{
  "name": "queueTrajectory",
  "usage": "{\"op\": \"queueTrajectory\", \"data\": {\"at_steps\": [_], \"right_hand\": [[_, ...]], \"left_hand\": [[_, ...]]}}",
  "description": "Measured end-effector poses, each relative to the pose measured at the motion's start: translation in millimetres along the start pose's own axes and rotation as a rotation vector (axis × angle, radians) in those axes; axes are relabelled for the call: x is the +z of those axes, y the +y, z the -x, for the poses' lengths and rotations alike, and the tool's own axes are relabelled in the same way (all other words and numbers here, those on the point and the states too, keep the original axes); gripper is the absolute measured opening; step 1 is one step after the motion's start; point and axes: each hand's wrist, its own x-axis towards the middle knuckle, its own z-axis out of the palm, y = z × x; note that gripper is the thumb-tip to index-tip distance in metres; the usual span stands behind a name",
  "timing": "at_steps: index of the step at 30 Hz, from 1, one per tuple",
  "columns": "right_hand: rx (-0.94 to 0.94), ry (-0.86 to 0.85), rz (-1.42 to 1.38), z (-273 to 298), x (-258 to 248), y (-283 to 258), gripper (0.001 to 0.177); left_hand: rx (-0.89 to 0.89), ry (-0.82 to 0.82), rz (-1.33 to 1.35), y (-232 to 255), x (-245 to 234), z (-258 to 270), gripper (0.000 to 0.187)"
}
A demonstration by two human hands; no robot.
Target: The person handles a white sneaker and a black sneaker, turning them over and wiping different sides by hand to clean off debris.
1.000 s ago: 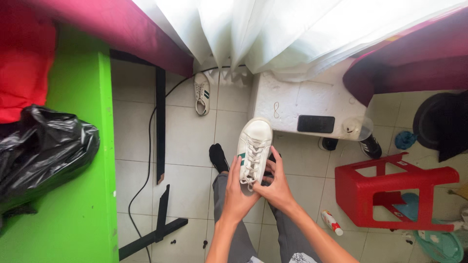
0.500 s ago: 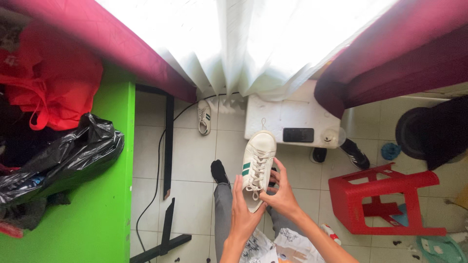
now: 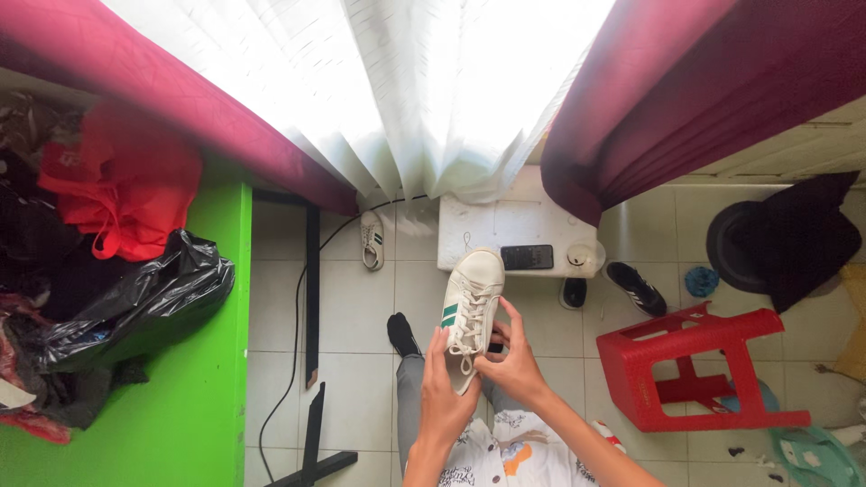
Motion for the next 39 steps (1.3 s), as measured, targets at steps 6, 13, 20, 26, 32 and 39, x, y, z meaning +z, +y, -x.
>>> {"op": "queueTrajectory", "data": {"at_steps": [6,13,20,26,32,39], "right_hand": [[-0.039,0.023,-0.086,13.4,-12.3,-13.4,0.107],[-0.107,0.114,-0.087,26.2,-31.0,-18.2,0.105],[-0.207,0.201,-0.089,28.2,-57.3,-8.7,0.104],[-0.26,0.272,-0.118,31.1,-63.8,-18.6,0.103],[-0.296,0.355,-0.141,36.2,-63.8,-30.0,0.101],[-0.224,0.528,-0.216,41.5,-54.5,-44.2,0.101]], "left_hand": [[0.106,0.009,0.008,14.0,10.2,7.6,0.083],[0.181,-0.053,0.037,40.9,19.8,10.1,0.082],[0.248,-0.156,0.024,59.5,36.6,1.9,0.073],[0.367,-0.239,0.006,71.4,38.7,-11.8,0.067],[0.392,-0.332,-0.016,82.9,32.2,-22.2,0.069],[0.481,-0.454,-0.03,92.2,23.2,-38.6,0.068]]}}
